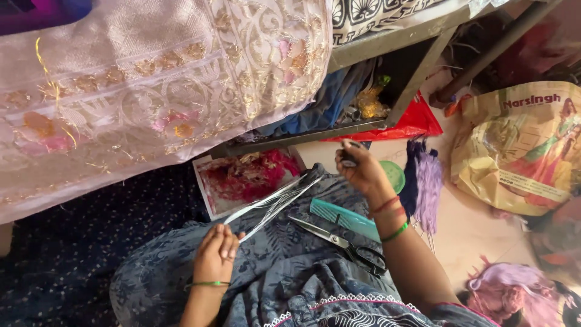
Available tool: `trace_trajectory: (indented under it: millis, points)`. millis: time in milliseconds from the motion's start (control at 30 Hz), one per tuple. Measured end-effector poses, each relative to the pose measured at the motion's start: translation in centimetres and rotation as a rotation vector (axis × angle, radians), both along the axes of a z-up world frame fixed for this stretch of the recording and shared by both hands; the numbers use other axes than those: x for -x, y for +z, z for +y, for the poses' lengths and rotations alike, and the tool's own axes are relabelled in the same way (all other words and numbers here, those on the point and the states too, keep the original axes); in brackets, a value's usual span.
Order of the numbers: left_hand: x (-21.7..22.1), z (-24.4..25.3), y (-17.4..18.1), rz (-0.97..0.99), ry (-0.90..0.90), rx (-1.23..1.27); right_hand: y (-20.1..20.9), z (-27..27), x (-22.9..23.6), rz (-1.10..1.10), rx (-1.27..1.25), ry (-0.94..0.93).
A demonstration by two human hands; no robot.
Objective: Attaching and trimming decorative thread fringe on a fabric border.
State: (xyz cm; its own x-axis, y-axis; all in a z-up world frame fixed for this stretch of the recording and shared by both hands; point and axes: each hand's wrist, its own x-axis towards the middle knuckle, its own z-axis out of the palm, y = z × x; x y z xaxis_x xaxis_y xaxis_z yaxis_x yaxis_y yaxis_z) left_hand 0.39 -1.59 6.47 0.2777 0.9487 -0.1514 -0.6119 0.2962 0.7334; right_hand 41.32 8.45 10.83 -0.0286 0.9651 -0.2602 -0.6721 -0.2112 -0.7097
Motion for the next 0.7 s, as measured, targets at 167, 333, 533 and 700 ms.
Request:
trace_trajectory:
  millis: [167, 333, 533, 700]
  points:
    - [0.5, 0.5, -2.4, -0.206, 0.163, 0.188, -8.6, 3.9, -5.2, -0.022, 0.297, -0.243]
    - [0.5, -0.1, -2.8, -0.25, 0.176, 0.189, -12.1, 4.8, -5.5, 0.007, 0.277, -0.249]
    - [0.4, -0.3, -1.7, -0.236, 0.175, 0.193, -3.4, 2.6, 2.6, -0.175, 0.018, 0.064]
    - [0.1, -0.5, 0.0, -0.215, 0.168, 0.202, 0.2, 1.1, 4.1, -0.363, -0.012, 0.121]
